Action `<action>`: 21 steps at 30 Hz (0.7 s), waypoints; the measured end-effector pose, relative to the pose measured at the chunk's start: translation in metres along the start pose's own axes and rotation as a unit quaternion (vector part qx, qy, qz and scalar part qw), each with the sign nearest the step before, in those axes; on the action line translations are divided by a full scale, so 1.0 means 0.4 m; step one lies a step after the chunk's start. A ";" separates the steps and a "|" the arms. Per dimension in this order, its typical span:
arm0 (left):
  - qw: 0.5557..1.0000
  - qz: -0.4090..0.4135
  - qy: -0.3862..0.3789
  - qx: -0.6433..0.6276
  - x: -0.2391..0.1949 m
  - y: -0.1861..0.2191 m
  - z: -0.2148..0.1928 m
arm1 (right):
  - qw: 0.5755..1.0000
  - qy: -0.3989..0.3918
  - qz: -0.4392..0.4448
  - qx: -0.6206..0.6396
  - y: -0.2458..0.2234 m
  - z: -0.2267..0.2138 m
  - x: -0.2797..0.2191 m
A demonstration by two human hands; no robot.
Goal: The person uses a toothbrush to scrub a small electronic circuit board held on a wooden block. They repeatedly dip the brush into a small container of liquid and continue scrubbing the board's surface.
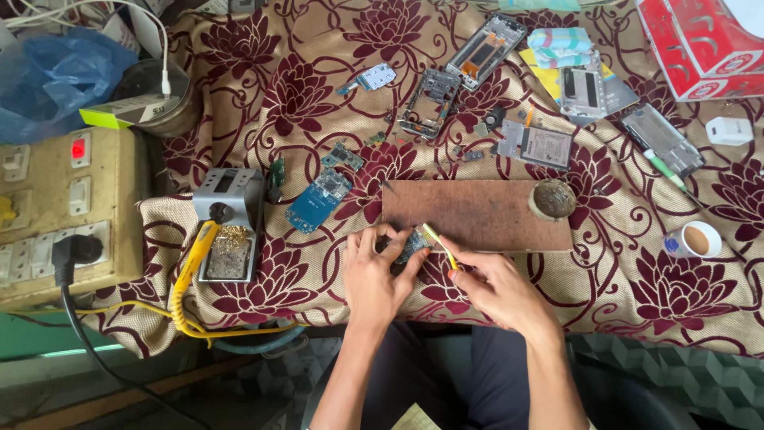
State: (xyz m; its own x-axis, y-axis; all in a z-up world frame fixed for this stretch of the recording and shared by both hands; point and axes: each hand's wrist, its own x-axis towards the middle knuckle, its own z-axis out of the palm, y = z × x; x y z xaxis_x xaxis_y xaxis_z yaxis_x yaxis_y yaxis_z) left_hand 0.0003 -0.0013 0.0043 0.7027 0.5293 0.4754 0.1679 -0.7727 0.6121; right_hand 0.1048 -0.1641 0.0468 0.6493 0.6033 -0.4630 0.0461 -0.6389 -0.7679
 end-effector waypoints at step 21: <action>1.000 0.005 -0.008 -0.010 0.002 -0.003 0.002 | 0.989 0.012 -0.090 -0.120 0.007 -0.034 0.025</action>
State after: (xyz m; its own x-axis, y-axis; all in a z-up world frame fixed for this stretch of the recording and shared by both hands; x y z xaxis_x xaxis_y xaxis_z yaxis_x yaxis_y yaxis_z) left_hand 0.0010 -0.0001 0.0034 0.7149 0.5160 0.4718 0.1478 -0.7710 0.6194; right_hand 0.1216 -0.1663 0.0459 0.6316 0.7080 -0.3160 0.3395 -0.6190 -0.7082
